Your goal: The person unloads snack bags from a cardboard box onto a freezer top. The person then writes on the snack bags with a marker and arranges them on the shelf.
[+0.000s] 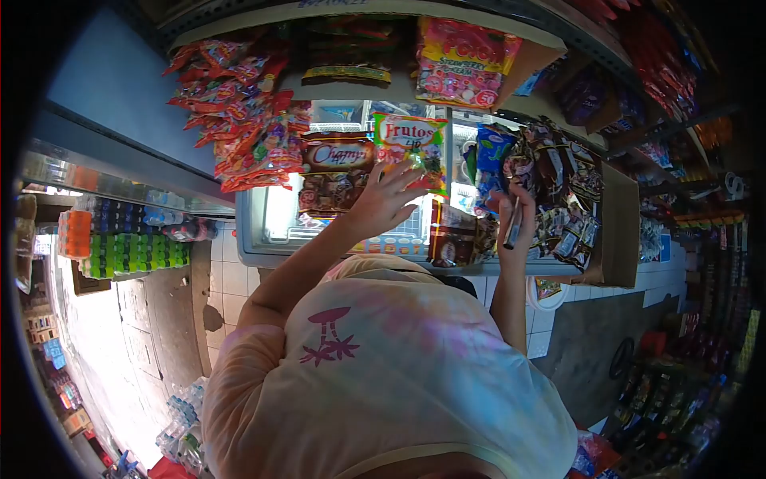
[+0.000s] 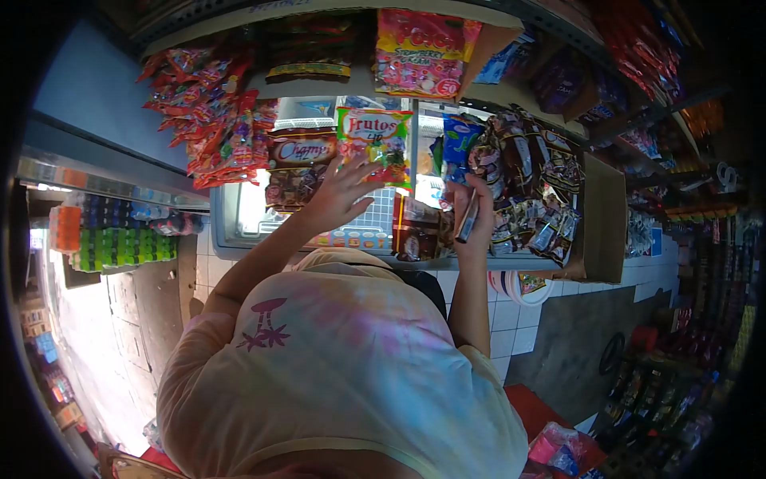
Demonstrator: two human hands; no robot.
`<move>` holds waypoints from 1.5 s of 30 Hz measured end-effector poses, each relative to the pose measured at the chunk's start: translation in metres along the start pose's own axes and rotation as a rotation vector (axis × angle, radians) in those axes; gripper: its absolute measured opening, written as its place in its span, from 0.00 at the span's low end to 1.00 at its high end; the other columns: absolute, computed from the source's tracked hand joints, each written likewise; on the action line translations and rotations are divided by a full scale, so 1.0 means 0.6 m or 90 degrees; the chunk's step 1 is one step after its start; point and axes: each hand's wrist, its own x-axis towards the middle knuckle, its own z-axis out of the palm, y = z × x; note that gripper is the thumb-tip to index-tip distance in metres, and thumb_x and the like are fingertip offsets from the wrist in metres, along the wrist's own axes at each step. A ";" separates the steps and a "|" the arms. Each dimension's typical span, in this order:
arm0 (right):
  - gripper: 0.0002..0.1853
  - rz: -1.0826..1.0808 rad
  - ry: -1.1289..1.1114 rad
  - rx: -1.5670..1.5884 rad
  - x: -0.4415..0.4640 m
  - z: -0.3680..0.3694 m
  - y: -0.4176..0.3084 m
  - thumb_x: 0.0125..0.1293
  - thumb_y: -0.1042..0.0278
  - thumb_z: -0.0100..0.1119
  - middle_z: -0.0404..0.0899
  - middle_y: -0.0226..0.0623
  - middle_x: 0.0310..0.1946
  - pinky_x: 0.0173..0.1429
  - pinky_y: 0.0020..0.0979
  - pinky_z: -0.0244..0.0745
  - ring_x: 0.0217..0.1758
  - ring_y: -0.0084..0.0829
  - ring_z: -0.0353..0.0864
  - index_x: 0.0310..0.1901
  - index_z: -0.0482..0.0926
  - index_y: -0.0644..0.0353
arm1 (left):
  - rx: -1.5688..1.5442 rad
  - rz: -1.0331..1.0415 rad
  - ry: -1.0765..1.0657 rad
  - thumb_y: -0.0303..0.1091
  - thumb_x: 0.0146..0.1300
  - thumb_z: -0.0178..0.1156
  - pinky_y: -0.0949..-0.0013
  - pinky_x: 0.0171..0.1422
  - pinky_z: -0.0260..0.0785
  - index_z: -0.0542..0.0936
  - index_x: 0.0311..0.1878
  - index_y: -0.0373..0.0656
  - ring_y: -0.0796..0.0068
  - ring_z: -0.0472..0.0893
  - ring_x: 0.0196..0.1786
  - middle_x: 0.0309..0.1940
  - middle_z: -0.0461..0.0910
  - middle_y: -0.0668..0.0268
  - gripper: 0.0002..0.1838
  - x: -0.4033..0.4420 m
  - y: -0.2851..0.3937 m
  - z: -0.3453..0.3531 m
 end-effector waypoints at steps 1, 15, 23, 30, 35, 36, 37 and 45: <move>0.17 -0.018 -0.039 -0.064 0.001 -0.012 0.004 0.69 0.64 0.51 0.79 0.44 0.40 0.46 0.31 0.75 0.38 0.30 0.79 0.55 0.65 0.62 | 0.002 -0.002 0.002 0.35 0.55 0.61 0.46 0.70 0.42 0.76 0.51 0.50 0.60 0.61 0.68 0.60 0.69 0.63 0.18 0.002 0.006 0.015; 0.17 -0.014 -0.122 0.015 0.051 -0.050 0.069 0.68 0.64 0.52 0.79 0.44 0.40 0.45 0.29 0.74 0.37 0.30 0.78 0.55 0.66 0.62 | 0.280 -0.130 0.517 0.24 0.51 0.59 0.58 0.57 0.63 0.78 0.46 0.43 0.55 0.73 0.55 0.50 0.76 0.56 0.16 0.036 -0.074 -0.267; 0.15 -0.100 -0.110 0.052 0.079 -0.062 0.054 0.68 0.69 0.51 0.77 0.45 0.43 0.47 0.32 0.76 0.41 0.33 0.80 0.54 0.66 0.62 | 0.151 -0.329 -0.100 0.31 0.54 0.61 0.58 0.58 0.64 0.75 0.51 0.46 0.58 0.75 0.53 0.48 0.77 0.59 0.18 0.008 -0.042 -0.023; 0.16 -0.202 0.134 -0.024 0.082 -0.192 0.007 0.68 0.71 0.49 0.77 0.51 0.44 0.49 0.36 0.77 0.43 0.37 0.80 0.56 0.62 0.63 | 0.245 -0.098 -0.077 0.38 0.53 0.63 0.45 0.66 0.47 0.66 0.64 0.60 0.64 0.59 0.67 0.66 0.60 0.70 0.33 0.016 -0.001 0.129; 0.18 -0.200 0.278 -0.145 0.035 -0.266 0.009 0.69 0.68 0.50 0.75 0.49 0.49 0.52 0.36 0.75 0.50 0.37 0.77 0.57 0.62 0.60 | 0.298 -0.120 -0.070 0.30 0.53 0.61 0.45 0.64 0.51 0.70 0.60 0.60 0.63 0.61 0.66 0.63 0.63 0.69 0.29 0.045 -0.038 0.116; 0.18 -0.181 0.292 -0.182 0.020 -0.283 0.020 0.69 0.68 0.51 0.74 0.48 0.51 0.54 0.36 0.74 0.52 0.37 0.76 0.57 0.62 0.60 | 0.270 -0.107 -0.041 0.32 0.54 0.61 0.44 0.66 0.48 0.70 0.60 0.57 0.63 0.59 0.67 0.64 0.63 0.68 0.27 0.052 -0.037 0.114; 0.19 -0.161 0.305 -0.219 0.007 -0.299 0.025 0.68 0.69 0.51 0.73 0.47 0.53 0.55 0.35 0.73 0.54 0.37 0.75 0.58 0.62 0.60 | 0.261 -0.093 -0.040 0.32 0.54 0.61 0.44 0.66 0.48 0.70 0.60 0.57 0.63 0.59 0.67 0.64 0.63 0.68 0.27 0.062 -0.025 0.114; 0.25 -0.079 0.375 -0.259 -0.031 -0.370 0.050 0.63 0.75 0.57 0.65 0.45 0.61 0.66 0.37 0.62 0.65 0.38 0.65 0.60 0.60 0.59 | -0.050 -0.162 -0.256 0.54 0.55 0.59 0.51 0.64 0.54 0.68 0.61 0.43 0.60 0.71 0.57 0.51 0.74 0.58 0.34 0.094 0.113 0.157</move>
